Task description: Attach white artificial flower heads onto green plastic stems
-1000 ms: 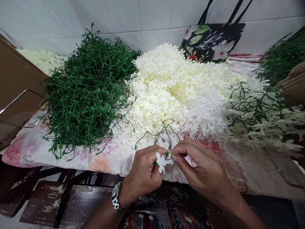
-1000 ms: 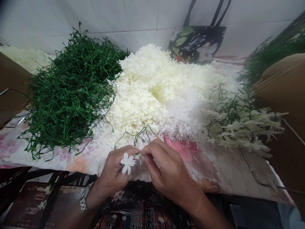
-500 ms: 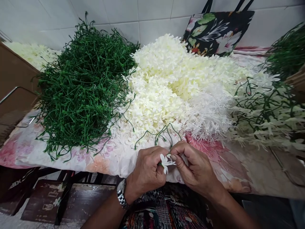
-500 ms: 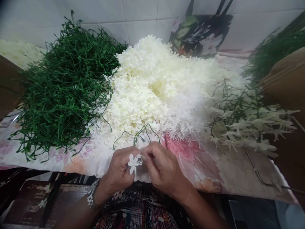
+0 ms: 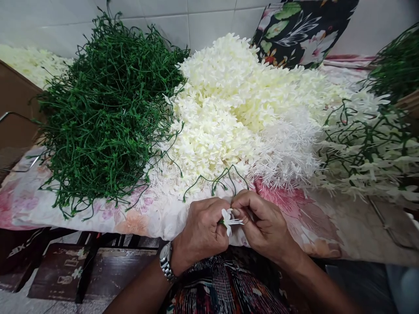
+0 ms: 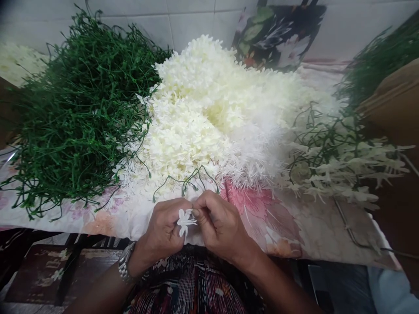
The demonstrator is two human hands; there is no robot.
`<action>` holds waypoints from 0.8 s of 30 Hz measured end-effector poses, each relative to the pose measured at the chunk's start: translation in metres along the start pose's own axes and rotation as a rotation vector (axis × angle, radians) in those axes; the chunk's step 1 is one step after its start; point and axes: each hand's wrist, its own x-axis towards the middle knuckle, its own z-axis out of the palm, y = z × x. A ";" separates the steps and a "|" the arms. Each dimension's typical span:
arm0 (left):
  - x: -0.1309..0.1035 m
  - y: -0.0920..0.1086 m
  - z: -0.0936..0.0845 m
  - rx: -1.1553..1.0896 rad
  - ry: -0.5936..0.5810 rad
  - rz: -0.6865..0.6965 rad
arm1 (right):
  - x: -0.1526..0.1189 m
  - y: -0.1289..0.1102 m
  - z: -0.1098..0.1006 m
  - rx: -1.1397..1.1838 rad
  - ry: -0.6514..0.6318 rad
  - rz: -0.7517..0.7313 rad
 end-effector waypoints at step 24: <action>-0.007 0.008 -0.014 0.110 -0.015 0.151 | -0.003 -0.002 -0.011 0.159 0.005 -0.068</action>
